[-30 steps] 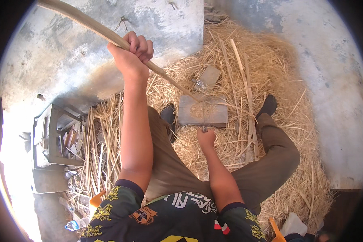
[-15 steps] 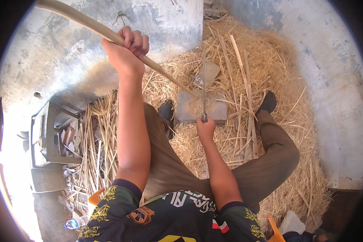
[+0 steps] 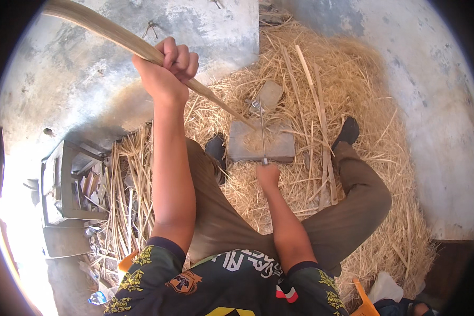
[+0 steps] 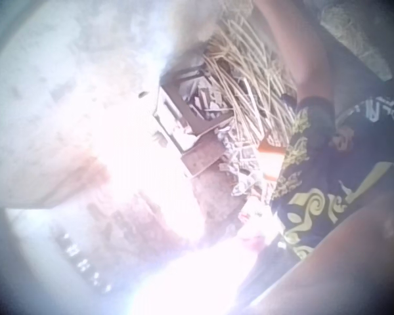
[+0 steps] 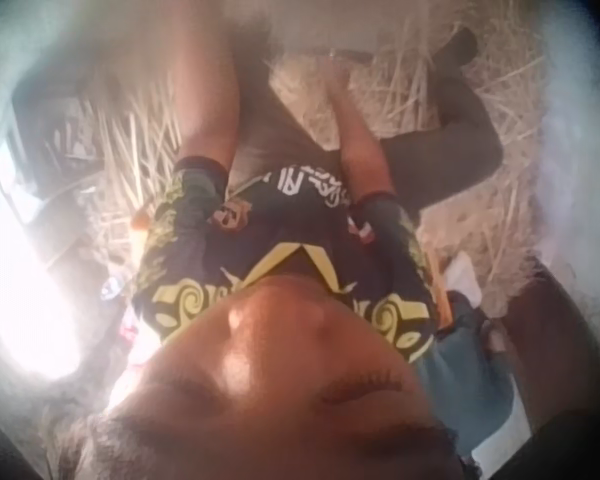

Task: The person sits on a straw-covered floor and uses a knife to shave thin strips from a long wooden stick. They hold the stick with their left hand and repeatedly scrape the knife along its length, creating wood shavings that fall onto the ground.

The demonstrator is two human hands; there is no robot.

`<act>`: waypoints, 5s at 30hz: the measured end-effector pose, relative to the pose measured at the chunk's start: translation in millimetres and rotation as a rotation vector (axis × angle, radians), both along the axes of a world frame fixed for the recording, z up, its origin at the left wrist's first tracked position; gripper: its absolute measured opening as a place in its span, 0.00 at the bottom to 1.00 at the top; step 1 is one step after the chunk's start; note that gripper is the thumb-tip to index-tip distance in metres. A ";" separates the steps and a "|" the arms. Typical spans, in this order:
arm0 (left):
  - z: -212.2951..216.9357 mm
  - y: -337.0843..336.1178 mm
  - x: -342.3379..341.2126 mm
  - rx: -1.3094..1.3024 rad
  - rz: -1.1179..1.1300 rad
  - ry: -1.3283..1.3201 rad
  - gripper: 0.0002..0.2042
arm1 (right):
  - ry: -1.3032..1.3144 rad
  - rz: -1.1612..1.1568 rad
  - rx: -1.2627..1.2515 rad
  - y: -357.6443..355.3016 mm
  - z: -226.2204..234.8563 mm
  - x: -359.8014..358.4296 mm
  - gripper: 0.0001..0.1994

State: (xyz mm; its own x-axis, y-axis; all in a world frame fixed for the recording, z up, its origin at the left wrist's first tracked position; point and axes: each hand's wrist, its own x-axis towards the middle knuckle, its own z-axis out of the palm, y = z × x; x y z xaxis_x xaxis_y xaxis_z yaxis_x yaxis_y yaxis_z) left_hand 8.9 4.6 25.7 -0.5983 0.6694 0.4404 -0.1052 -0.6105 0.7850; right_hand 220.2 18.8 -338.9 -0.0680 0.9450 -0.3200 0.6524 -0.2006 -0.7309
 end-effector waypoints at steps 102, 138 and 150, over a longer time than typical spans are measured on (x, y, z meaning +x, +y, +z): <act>3.7 18.9 1.8 0.065 0.217 -0.073 0.22 | 0.282 0.039 0.104 3.1 34.9 -1.4 0.13; 7.2 29.1 -5.6 0.069 0.376 -0.127 0.28 | 0.260 0.015 -0.632 0.5 -11.9 13.8 0.12; -10.8 26.0 -27.4 0.129 0.560 -0.093 0.35 | 0.550 -0.212 0.073 -10.0 14.5 -7.3 0.16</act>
